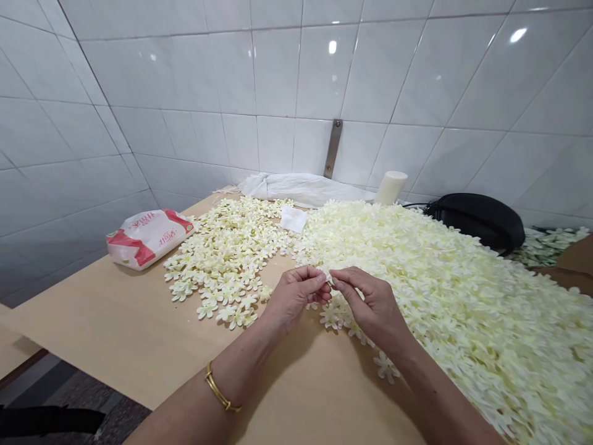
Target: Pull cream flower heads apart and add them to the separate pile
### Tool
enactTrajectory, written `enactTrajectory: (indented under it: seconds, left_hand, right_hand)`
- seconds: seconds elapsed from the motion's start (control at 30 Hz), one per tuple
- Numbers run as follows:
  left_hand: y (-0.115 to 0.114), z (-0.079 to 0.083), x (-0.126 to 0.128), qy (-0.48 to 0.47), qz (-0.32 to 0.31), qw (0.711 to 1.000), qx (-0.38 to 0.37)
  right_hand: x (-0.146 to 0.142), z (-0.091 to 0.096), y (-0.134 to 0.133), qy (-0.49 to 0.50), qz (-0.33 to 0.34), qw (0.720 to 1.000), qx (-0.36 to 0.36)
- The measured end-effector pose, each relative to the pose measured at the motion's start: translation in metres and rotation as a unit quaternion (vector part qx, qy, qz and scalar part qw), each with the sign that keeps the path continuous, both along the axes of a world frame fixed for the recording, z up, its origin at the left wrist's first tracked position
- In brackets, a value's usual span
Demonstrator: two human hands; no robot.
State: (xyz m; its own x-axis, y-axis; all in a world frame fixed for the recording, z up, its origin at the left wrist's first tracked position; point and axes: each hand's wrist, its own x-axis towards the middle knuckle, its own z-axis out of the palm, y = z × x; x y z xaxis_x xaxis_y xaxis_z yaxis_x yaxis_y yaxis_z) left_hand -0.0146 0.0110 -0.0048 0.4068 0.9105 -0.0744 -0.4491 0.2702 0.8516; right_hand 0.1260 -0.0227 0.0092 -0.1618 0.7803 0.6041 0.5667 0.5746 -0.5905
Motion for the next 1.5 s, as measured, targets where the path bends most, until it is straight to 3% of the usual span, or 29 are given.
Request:
enactTrajectory:
  seconds: [0.57,0.87,1.5]
  left_hand:
    - [-0.0051,0.0026,0.0016,0.083,0.027,0.995,0.051]
    - [-0.005,0.0031,-0.0002,0.091,0.032,0.994,0.056]
    - [-0.0046,0.0029,0.0019,0.08,0.019,0.996,0.031]
  right_hand:
    - [-0.004,-0.0054,-0.0011,-0.056,-0.043,0.997,0.02]
    - [-0.0028,-0.0042,0.0002,-0.069,-0.014,0.997,0.025]
    - [-0.0026,-0.0085,0.0009,-0.1,-0.045,0.993,0.048]
